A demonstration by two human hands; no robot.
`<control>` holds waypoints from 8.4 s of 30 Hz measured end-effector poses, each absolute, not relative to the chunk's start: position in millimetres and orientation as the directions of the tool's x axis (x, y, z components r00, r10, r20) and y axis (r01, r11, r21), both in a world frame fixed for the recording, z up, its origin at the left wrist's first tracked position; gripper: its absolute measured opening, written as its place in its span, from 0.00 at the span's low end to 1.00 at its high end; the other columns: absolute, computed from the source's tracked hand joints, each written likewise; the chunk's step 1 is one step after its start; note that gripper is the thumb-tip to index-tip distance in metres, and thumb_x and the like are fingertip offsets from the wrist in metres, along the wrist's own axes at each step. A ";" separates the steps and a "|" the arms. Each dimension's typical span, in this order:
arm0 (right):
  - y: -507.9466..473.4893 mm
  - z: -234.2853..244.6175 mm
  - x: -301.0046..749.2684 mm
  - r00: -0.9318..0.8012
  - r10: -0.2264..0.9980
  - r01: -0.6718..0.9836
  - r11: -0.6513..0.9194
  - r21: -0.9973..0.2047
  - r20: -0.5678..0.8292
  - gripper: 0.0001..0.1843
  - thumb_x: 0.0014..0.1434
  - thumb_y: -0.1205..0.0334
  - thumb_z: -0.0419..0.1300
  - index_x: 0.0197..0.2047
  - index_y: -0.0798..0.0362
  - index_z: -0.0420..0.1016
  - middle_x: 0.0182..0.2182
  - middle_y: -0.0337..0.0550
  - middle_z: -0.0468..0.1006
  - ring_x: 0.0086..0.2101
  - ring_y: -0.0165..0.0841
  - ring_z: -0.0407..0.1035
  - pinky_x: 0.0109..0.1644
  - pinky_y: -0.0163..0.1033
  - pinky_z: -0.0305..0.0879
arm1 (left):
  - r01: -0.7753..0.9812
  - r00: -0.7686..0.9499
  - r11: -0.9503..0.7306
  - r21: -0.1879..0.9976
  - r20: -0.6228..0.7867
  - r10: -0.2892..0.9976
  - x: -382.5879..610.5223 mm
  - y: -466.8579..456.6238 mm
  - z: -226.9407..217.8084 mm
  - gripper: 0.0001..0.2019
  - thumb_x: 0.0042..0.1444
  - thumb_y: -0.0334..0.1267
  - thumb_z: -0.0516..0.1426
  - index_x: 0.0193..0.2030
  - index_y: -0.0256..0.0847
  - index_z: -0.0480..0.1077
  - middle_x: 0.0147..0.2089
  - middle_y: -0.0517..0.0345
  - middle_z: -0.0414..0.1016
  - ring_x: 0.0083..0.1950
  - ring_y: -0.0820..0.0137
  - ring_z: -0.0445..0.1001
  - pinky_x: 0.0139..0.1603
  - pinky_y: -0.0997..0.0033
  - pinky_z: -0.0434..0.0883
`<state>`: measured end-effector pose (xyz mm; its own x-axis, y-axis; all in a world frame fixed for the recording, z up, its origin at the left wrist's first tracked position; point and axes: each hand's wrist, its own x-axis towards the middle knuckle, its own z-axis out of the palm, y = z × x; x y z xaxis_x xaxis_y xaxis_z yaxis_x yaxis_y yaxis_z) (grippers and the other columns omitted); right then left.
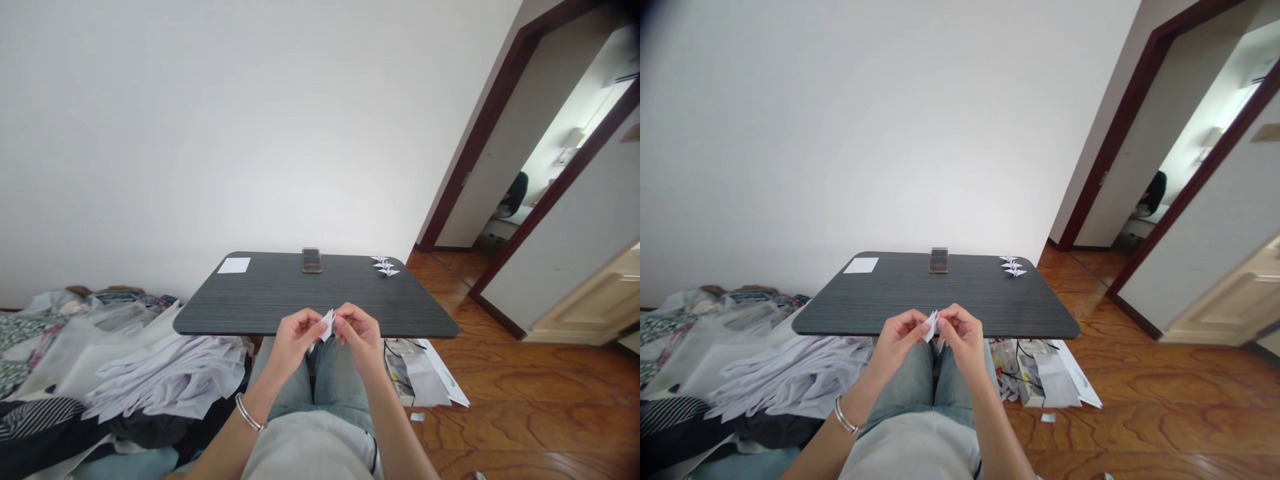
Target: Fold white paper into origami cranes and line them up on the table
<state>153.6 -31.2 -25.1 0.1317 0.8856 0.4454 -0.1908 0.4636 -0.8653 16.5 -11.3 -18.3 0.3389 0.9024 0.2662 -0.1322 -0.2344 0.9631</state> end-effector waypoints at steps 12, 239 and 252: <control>-30.7 -25.0 154.5 0.116 0.872 -0.181 0.489 -0.853 0.475 0.09 0.54 0.58 0.59 0.27 0.53 0.69 0.21 0.36 0.65 0.20 0.25 0.58 0.20 0.30 0.53 | -0.074 0.363 -0.263 0.962 0.271 0.891 15.6 -13.1 -14.1 0.12 0.50 0.44 0.59 0.27 0.35 0.70 0.22 0.61 0.68 0.24 0.76 0.62 0.26 0.77 0.59; -53.8 -1.6 158.9 -0.004 0.874 -0.111 0.483 -0.868 0.487 0.15 0.58 0.54 0.55 0.26 0.55 0.69 0.20 0.38 0.67 0.20 0.26 0.59 0.20 0.30 0.54 | -0.087 0.218 -0.631 0.771 0.633 0.743 9.4 -23.3 -0.7 0.01 0.50 0.31 0.60 0.30 0.39 0.74 0.31 0.56 0.72 0.34 0.70 0.71 0.36 0.71 0.68; -52.5 5.8 164.9 -0.073 0.931 -0.044 0.354 -0.934 0.357 0.13 0.53 0.54 0.59 0.24 0.54 0.68 0.18 0.36 0.67 0.17 0.25 0.59 0.18 0.29 0.53 | 0.117 0.255 -0.749 0.652 0.709 0.657 4.3 -21.6 2.6 0.06 0.51 0.28 0.58 0.31 0.43 0.76 0.32 0.56 0.74 0.35 0.70 0.72 0.37 0.72 0.67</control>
